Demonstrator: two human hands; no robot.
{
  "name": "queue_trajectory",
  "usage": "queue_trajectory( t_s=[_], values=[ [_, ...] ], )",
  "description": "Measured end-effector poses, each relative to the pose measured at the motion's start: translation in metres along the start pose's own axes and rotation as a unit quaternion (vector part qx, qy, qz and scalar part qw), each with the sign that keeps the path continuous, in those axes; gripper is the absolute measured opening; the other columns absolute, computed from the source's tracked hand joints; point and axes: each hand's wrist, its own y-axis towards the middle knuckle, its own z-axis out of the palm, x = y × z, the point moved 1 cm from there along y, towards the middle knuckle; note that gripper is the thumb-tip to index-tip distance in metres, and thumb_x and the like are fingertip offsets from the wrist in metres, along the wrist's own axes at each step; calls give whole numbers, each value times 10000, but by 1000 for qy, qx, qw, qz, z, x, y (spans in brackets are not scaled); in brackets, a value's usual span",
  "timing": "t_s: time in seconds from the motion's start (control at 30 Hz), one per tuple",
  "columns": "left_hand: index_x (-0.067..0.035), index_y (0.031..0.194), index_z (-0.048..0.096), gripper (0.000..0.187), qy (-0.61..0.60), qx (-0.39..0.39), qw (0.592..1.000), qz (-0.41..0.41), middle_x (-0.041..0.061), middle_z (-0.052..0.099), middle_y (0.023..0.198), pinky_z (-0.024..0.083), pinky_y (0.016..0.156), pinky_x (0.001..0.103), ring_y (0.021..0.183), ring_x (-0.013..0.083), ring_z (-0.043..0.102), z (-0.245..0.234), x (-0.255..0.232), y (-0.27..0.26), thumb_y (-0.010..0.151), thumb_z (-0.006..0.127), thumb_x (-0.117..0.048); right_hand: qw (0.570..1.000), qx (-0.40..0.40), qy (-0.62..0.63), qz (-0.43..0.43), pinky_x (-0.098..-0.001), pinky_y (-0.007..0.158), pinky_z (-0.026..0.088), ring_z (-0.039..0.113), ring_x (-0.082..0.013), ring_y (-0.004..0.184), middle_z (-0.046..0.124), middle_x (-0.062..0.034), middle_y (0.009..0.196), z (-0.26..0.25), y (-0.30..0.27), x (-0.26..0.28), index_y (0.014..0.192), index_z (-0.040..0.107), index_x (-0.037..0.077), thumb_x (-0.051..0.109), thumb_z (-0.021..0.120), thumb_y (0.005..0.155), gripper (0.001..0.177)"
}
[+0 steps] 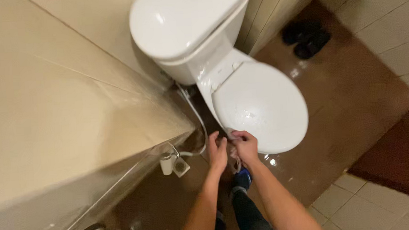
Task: The person cleans a toilet by hand with a cloth, spraying liquid from a bottle onto the lid and tank surfaces, and then wiping down the toilet lid, seat, and exterior tank area.
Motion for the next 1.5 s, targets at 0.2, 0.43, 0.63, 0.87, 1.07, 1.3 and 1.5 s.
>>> queue_trajectory(
  t_s=[0.2, 0.43, 0.63, 0.87, 1.07, 1.3, 1.5],
  values=[
    [-66, 1408, 582, 458, -148, 181, 971, 38, 110, 645, 1379, 468, 1094, 339, 1279, 213, 604, -26, -150, -115, 993, 602, -261, 940, -93, 329, -14, -268, 664, 531, 631, -164, 803, 680, -144, 1077, -32, -79, 104, 1311, 566, -60, -49, 557, 888, 423],
    [-21, 1307, 670, 393, -77, 273, 942, 181, 101, 752, 1134, 541, 944, 302, 1060, 154, 683, -79, -275, -220, 936, 681, -150, 907, -144, 379, -111, -307, 689, 530, 593, -181, 853, 596, -184, 1206, -37, -198, 191, 1390, 499, -36, -28, 506, 866, 524],
    [-39, 1288, 696, 355, -6, 248, 953, 176, 105, 763, 1036, 560, 810, 304, 898, 141, 673, -105, -314, -261, 950, 629, -122, 920, -114, 320, -194, -341, 981, 527, 579, -230, 1189, 554, -162, 1384, -43, -263, 245, 1407, 472, -21, 30, 556, 867, 549],
    [4, 1312, 635, 358, -134, 183, 938, 262, 78, 730, 1146, 541, 937, 274, 1029, 125, 676, -109, -335, -258, 996, 467, -6, 911, -49, 228, -339, -362, 1105, 468, 524, -264, 1316, 530, -168, 1422, -68, -265, 286, 1471, 454, -5, -31, 751, 782, 752],
    [17, 1287, 645, 313, -152, 123, 938, 286, 94, 718, 1141, 524, 936, 272, 1033, 137, 653, -85, -366, -229, 1027, 473, -3, 951, 46, 213, -219, -322, 831, 559, 593, -201, 1167, 532, -71, 1386, -101, -212, 323, 1489, 448, 61, -64, 734, 720, 829],
    [24, 1203, 657, 316, -225, 82, 920, 311, 82, 705, 1092, 526, 949, 274, 1017, 126, 655, -18, -389, -176, 961, 454, 43, 960, 89, 68, -257, -269, 824, 571, 607, -125, 954, 623, -26, 1096, -147, -131, 380, 1386, 599, 28, -77, 845, 730, 708],
    [12, 1217, 606, 294, -205, 52, 919, 333, 50, 674, 1088, 507, 884, 263, 998, 89, 627, 21, -420, -191, 929, 659, 34, 936, 92, 6, -339, -273, 784, 574, 613, -138, 899, 548, -11, 1033, -180, -110, 435, 1107, 602, 7, -114, 872, 704, 500]
  ],
)
